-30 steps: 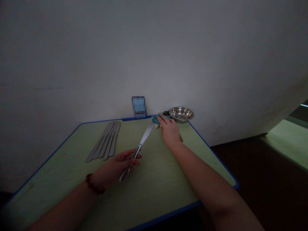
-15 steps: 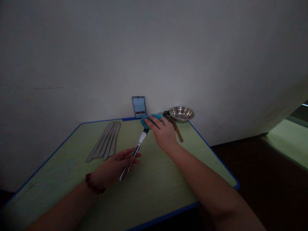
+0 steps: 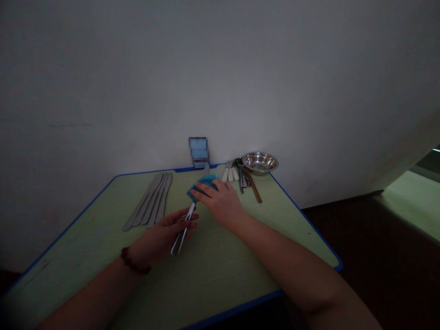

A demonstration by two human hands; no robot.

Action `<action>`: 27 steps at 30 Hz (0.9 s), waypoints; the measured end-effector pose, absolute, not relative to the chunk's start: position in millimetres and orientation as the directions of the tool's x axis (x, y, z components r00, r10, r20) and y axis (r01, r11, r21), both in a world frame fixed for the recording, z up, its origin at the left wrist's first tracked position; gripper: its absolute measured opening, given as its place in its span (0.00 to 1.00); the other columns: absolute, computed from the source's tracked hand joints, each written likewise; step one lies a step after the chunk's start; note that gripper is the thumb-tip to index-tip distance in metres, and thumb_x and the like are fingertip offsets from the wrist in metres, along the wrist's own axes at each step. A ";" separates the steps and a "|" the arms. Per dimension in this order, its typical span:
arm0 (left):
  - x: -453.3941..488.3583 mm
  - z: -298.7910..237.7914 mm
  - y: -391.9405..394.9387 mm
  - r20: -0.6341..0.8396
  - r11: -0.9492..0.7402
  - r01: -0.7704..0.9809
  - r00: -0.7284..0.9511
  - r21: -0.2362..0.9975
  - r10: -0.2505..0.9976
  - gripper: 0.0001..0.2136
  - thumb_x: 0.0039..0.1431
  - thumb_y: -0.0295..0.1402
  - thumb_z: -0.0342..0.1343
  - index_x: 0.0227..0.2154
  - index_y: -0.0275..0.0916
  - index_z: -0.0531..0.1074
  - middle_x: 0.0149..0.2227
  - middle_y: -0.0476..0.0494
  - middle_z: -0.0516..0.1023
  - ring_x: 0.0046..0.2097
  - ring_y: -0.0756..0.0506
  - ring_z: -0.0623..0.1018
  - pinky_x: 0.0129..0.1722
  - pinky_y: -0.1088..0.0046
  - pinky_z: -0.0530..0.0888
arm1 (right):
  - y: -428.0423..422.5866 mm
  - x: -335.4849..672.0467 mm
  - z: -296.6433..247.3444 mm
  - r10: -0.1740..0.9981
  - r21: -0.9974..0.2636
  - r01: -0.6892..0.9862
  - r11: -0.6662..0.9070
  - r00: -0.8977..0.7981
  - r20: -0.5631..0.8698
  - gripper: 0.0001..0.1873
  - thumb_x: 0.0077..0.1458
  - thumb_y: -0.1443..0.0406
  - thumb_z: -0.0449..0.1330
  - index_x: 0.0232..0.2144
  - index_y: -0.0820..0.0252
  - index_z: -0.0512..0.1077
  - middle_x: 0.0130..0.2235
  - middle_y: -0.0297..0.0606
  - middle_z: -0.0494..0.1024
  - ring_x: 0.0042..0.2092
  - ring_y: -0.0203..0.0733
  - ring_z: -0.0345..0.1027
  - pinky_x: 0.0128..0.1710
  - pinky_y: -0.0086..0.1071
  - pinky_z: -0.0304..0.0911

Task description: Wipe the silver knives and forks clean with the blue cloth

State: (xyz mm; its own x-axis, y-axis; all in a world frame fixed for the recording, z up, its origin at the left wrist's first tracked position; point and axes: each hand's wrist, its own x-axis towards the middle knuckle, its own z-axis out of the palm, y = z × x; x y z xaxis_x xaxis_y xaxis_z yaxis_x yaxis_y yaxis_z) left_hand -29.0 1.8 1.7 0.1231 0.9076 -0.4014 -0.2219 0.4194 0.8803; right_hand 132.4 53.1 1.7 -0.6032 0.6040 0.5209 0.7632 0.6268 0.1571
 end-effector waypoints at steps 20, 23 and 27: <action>-28.5 3.1 0.3 -0.399 0.417 -0.201 0.124 0.886 0.908 0.12 0.42 0.23 0.56 0.34 0.37 0.69 0.36 0.46 0.73 0.24 0.57 0.70 0.23 0.81 0.66 | 54.1 132.8 4.3 0.685 0.136 0.811 0.569 -0.559 0.467 0.21 0.54 0.68 0.42 0.50 0.43 0.56 0.54 0.24 0.58 0.46 0.46 0.53 0.36 0.37 0.52; -29.2 1.4 0.6 -0.413 0.435 -0.195 0.145 0.879 0.899 0.13 0.43 0.23 0.56 0.35 0.37 0.68 0.38 0.45 0.72 0.25 0.56 0.70 0.24 0.81 0.67 | 55.4 133.6 4.1 0.697 0.138 0.825 0.549 -0.542 0.470 0.22 0.54 0.68 0.42 0.50 0.43 0.56 0.54 0.24 0.58 0.46 0.47 0.53 0.36 0.38 0.53; -29.7 1.5 0.2 -0.411 0.437 -0.197 0.161 0.878 0.897 0.12 0.44 0.23 0.55 0.35 0.37 0.68 0.38 0.45 0.72 0.26 0.56 0.71 0.25 0.81 0.67 | 57.6 134.6 3.5 0.704 0.131 0.835 0.535 -0.526 0.477 0.22 0.54 0.68 0.43 0.50 0.43 0.56 0.54 0.26 0.59 0.46 0.47 0.54 0.37 0.38 0.53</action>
